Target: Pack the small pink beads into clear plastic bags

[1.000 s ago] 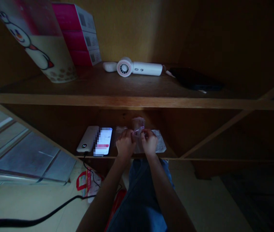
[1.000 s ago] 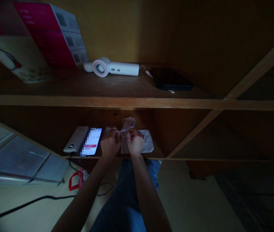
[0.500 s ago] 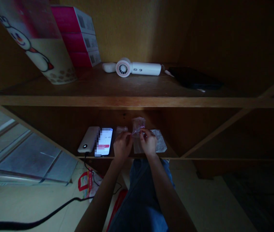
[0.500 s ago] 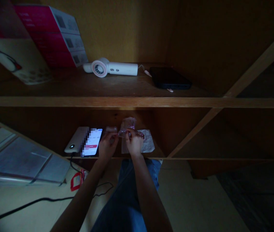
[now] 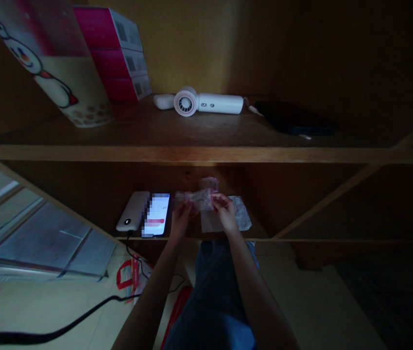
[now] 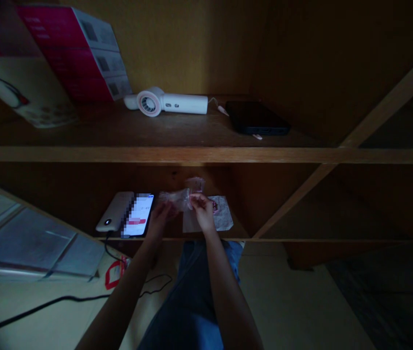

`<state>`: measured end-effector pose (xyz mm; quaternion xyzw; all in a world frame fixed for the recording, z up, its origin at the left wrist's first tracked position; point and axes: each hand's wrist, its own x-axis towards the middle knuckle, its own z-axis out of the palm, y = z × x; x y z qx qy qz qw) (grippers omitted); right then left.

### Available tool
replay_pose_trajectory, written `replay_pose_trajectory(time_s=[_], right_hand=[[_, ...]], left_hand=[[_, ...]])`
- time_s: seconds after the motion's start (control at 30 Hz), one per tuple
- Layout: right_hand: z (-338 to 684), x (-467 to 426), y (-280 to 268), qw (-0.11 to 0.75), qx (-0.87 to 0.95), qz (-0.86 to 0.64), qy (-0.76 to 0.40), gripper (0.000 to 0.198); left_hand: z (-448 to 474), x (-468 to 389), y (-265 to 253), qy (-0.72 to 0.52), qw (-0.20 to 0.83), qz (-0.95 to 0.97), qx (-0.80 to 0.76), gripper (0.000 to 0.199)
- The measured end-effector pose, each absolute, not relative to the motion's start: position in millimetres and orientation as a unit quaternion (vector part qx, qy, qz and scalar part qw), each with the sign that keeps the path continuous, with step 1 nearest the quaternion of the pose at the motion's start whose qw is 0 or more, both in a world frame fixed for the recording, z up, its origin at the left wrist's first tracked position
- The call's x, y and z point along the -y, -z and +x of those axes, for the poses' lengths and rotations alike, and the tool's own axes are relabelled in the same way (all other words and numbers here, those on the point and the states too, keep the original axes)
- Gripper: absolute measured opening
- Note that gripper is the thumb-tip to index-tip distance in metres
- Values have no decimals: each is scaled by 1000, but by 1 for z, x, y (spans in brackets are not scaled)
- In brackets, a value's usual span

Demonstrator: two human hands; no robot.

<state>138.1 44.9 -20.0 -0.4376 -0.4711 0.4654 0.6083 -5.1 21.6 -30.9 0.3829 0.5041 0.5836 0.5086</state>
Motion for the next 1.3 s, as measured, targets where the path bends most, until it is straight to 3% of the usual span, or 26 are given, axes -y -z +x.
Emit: replay_pose_trajectory(time_s=[0.2,0.47,0.77,0.97,1.3], right_hand=[[141,-47,22,646,417,-464,-439,24],[135,-40,14,598,503,-456,-426,28],[131,-42,16,603,318,-409,-607,30],[137,-44,15,569,193,-279,-749,32],[141,-45,14,529,129,-176,-820,20]], left_hand=[[-4,-24,20,-598,486,398,-498,33],[-9,-28,15,-581,433,492,-483,29],[-5,-24,7,-576,405,520,-483,36],[1,-11,-5,-564,365,570,-473,36],[5,-3,-21,-547,263,646,-462,32]])
